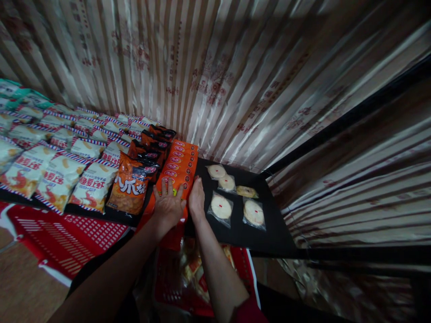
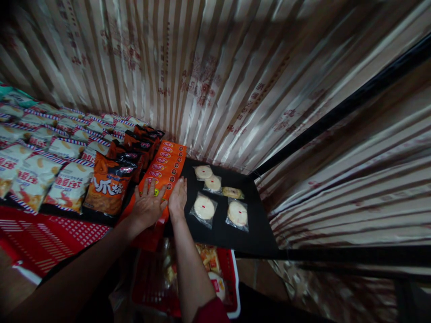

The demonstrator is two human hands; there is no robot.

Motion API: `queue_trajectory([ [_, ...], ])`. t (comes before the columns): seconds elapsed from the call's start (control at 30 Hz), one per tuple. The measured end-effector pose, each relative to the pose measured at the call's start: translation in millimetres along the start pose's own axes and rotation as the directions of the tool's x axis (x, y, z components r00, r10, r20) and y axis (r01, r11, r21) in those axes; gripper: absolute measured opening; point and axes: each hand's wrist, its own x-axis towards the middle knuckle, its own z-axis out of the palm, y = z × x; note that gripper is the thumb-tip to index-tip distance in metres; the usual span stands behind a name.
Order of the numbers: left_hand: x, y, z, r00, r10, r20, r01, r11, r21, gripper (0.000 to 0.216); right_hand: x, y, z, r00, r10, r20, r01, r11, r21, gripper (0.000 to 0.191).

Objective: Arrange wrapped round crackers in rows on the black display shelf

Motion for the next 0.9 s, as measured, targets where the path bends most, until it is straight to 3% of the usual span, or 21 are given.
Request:
queue_trajectory([
  [0.2, 0.0, -0.7, -3.5, 1.0, -0.003, 0.013, 0.003, 1.0, -0.008, 0.054, 0.3, -1.3, -4.2, 1.0, 0.012, 0.006, -0.012, 1.0, -0.001, 0.078],
  [0.53, 2.2, -5.9, -3.9, 0.992, 0.042, -0.118, -0.043, 0.999, -0.002, 0.047, -34.5, 10.4, -15.6, 0.997, 0.017, -0.072, 0.011, 0.927, 0.376, 0.073],
  [0.77, 4.7, -6.7, -2.6, 0.99, 0.033, -0.136, -0.033, 0.999, -0.003, 0.043, -43.6, 0.3, -23.3, 0.997, 0.001, -0.082, 0.009, 0.992, 0.122, 0.078],
  [0.9, 4.7, -5.9, -2.7, 0.992, 0.027, -0.124, -0.029, 1.0, -0.01, 0.044, -43.6, 5.7, -18.6, 1.0, -0.003, -0.03, 0.005, 0.997, 0.079, 0.079],
])
